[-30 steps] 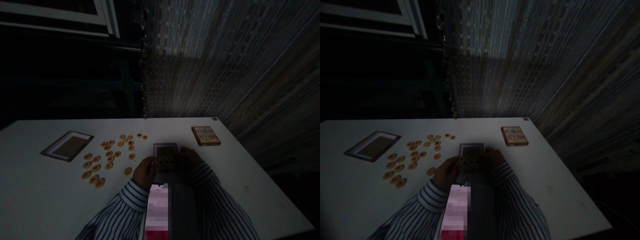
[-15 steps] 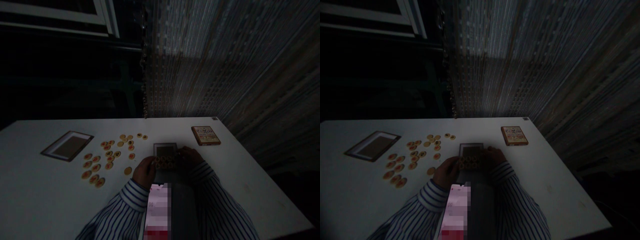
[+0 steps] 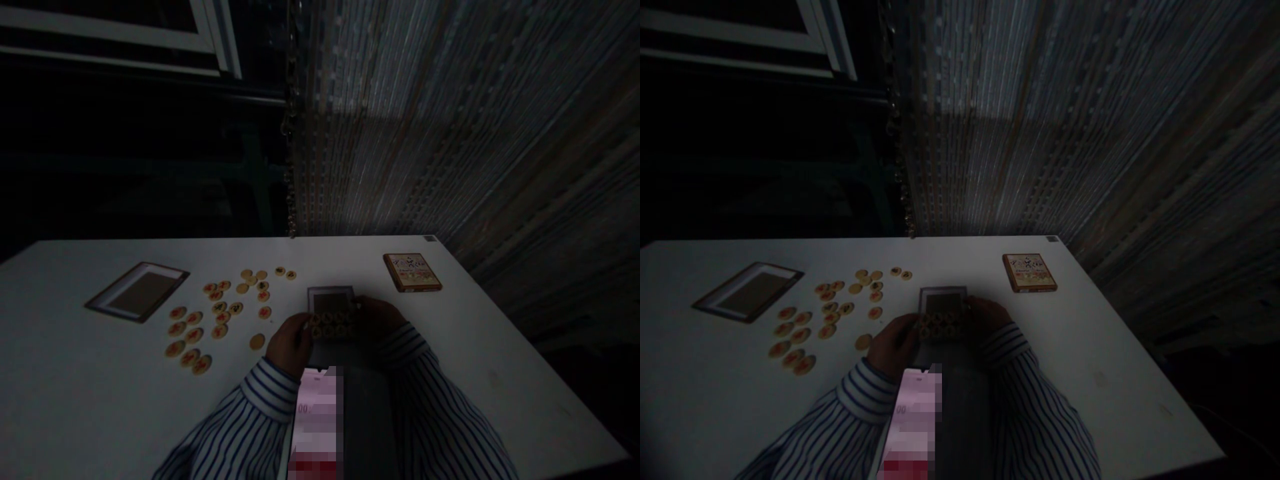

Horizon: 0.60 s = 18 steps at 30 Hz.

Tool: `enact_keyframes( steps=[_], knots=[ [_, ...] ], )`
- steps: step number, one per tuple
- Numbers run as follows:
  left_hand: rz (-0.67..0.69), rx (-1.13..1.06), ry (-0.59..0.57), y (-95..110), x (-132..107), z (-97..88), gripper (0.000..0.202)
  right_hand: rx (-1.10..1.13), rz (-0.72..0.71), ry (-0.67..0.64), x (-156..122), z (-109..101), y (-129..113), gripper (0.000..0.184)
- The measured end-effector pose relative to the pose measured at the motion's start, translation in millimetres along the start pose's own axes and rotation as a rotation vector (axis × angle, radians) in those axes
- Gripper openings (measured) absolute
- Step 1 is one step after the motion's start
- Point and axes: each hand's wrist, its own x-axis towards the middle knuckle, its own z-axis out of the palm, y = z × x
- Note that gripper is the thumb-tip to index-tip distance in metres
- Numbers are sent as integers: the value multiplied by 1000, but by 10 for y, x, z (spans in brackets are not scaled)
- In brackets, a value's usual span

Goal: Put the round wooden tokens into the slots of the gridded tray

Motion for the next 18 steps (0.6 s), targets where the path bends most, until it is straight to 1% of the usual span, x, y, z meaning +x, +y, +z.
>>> enact_keyframes(
  steps=[7, 10, 15, 18],
  knots=[
    [-4, -1, -10, -9, -3, -6, 27, 16, -15, 18, -10, 7, -14, 30],
    [-9, -5, 11, -7, -4, -6, 28, 17, 0, 28, -16, 5, -11, 29],
    [0, 11, 15, -4, 3, -51, 28, 59, 5, 52, 10, -4, 41, 28],
    [-22, 13, 88, 14, 2, -81, 26, 43, 4, 126, 28, 8, 85, 26]
  ],
)
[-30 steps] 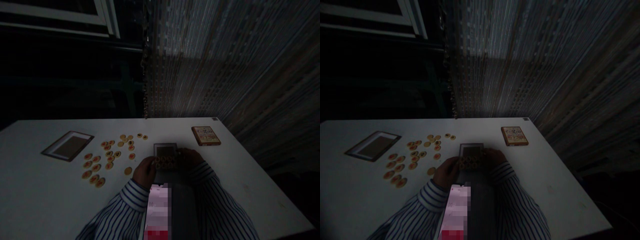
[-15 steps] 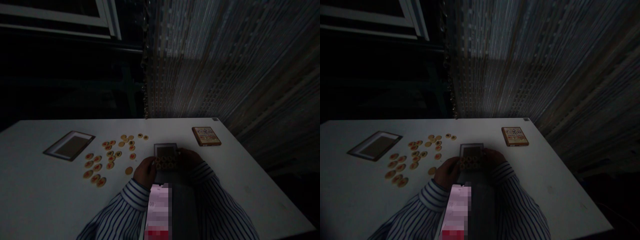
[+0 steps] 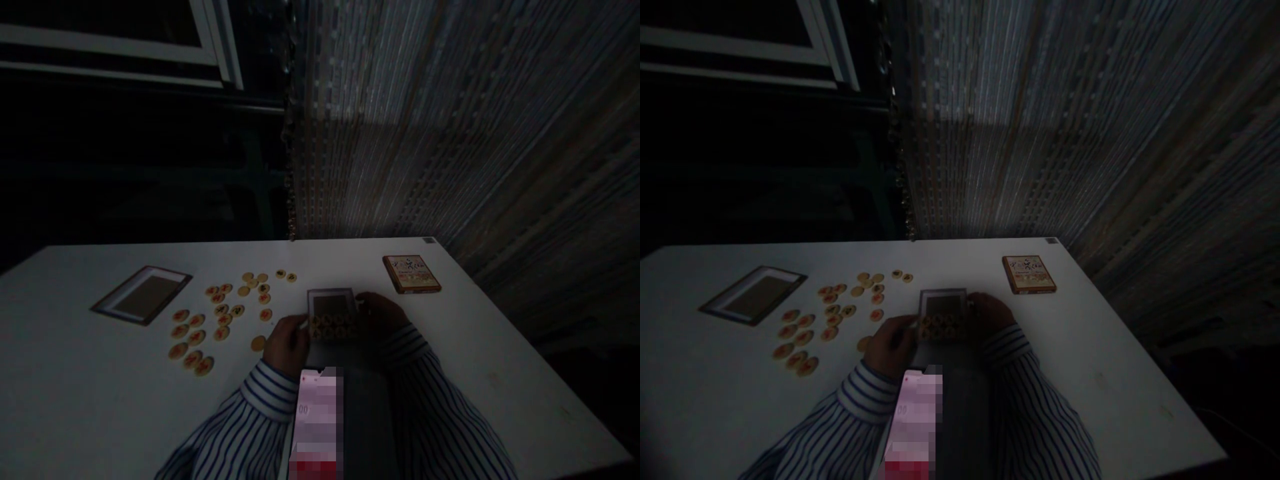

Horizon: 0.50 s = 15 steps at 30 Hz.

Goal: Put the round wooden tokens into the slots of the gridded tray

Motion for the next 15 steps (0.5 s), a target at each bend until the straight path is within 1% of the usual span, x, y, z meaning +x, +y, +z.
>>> enact_keyframes(
  steps=[2, 4, 8, 15],
  knots=[
    [-26, 8, 59, 20, -2, -13, 25, -10, 12, 80, 3, 9, 21, 26],
    [-47, 18, 88, 42, -2, -24, 24, -3, -5, 126, 3, 12, 36, 26],
    [-94, 1, 99, 80, -1, -43, 25, 12, -64, 171, 11, 21, 61, 25],
    [-109, -58, 121, 89, -1, -64, 27, 10, -88, 262, 34, 66, 97, 27]
  ],
)
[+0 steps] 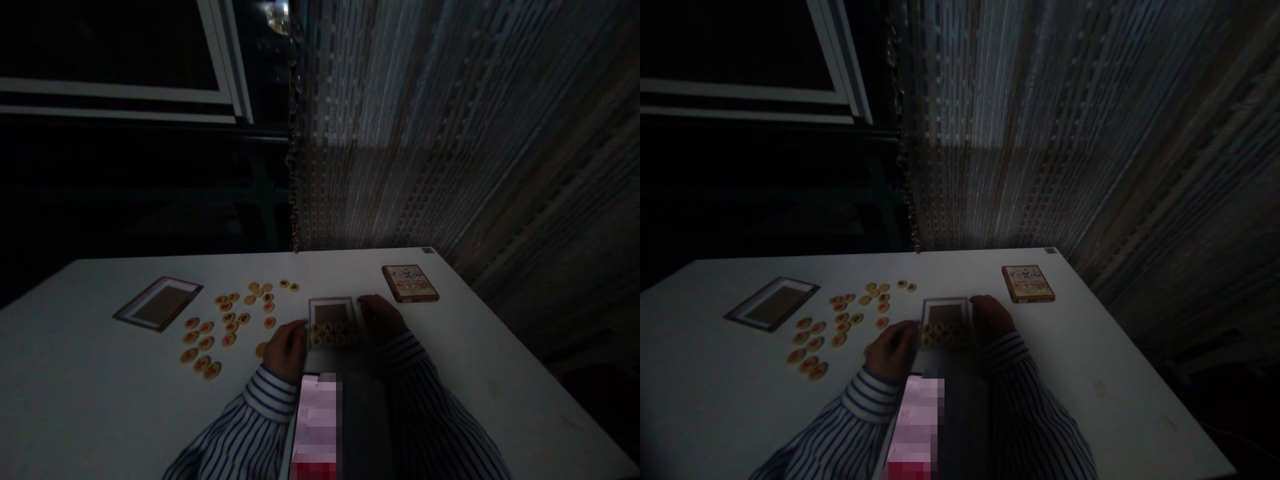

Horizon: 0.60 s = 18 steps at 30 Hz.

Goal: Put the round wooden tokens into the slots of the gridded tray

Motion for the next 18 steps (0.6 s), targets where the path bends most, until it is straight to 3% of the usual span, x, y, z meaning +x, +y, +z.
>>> enact_keyframes(
  steps=[9, 13, 18],
  knots=[
    [-79, -102, -38, -7, -9, -56, 31, -1, -51, 109, 32, 96, 115, 28],
    [-60, -103, -48, 56, -40, -124, 28, 26, -112, 208, 34, 146, 143, 27],
    [-9, -63, -62, 88, -66, -211, 25, 51, -145, 232, 25, 108, 100, 28]
  ],
)
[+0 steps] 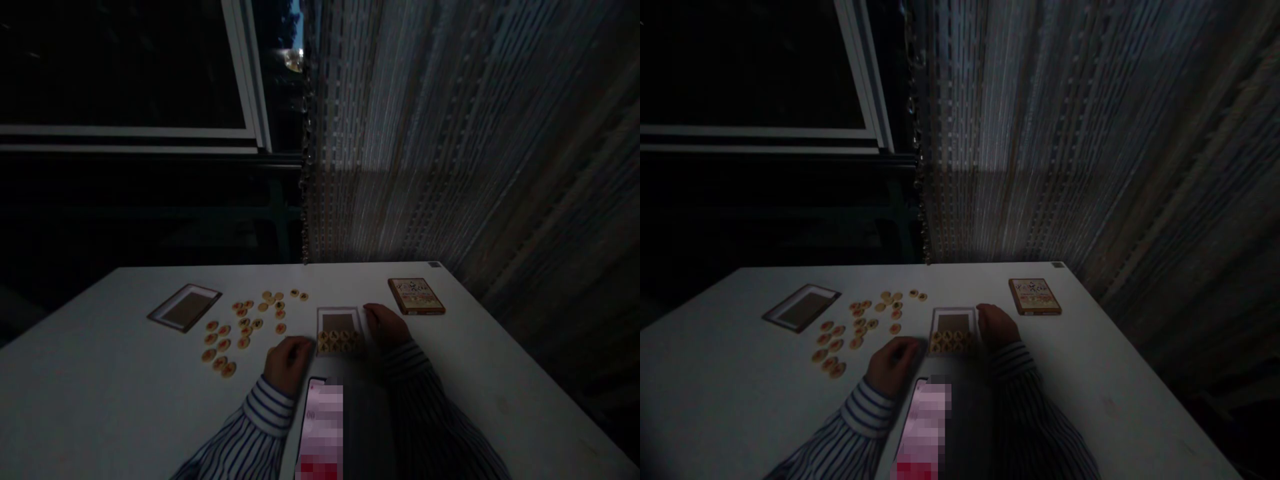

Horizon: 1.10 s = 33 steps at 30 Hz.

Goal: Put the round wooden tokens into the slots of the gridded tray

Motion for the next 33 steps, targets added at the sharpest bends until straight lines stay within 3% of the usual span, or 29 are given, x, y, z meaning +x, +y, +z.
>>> enact_keyframes(
  steps=[6, 14, 23, 29, 33],
  knots=[
    [37, 49, -62, -33, -24, -113, 24, 39, 56, -17, 26, -81, -65, 27],
    [63, 74, -10, -95, 63, -414, 24, 111, 116, -90, 142, -184, -223, 25],
    [39, 255, 21, -408, 210, -894, 29, 51, -40, -280, 375, -244, -579, 25],
    [-10, 409, -27, -671, 284, -1154, 33, -29, -128, -449, 562, -232, -873, 26],
    [-39, 539, -125, -770, 378, -1268, 33, -76, -172, -545, 689, -209, -1101, 27]
  ],
)
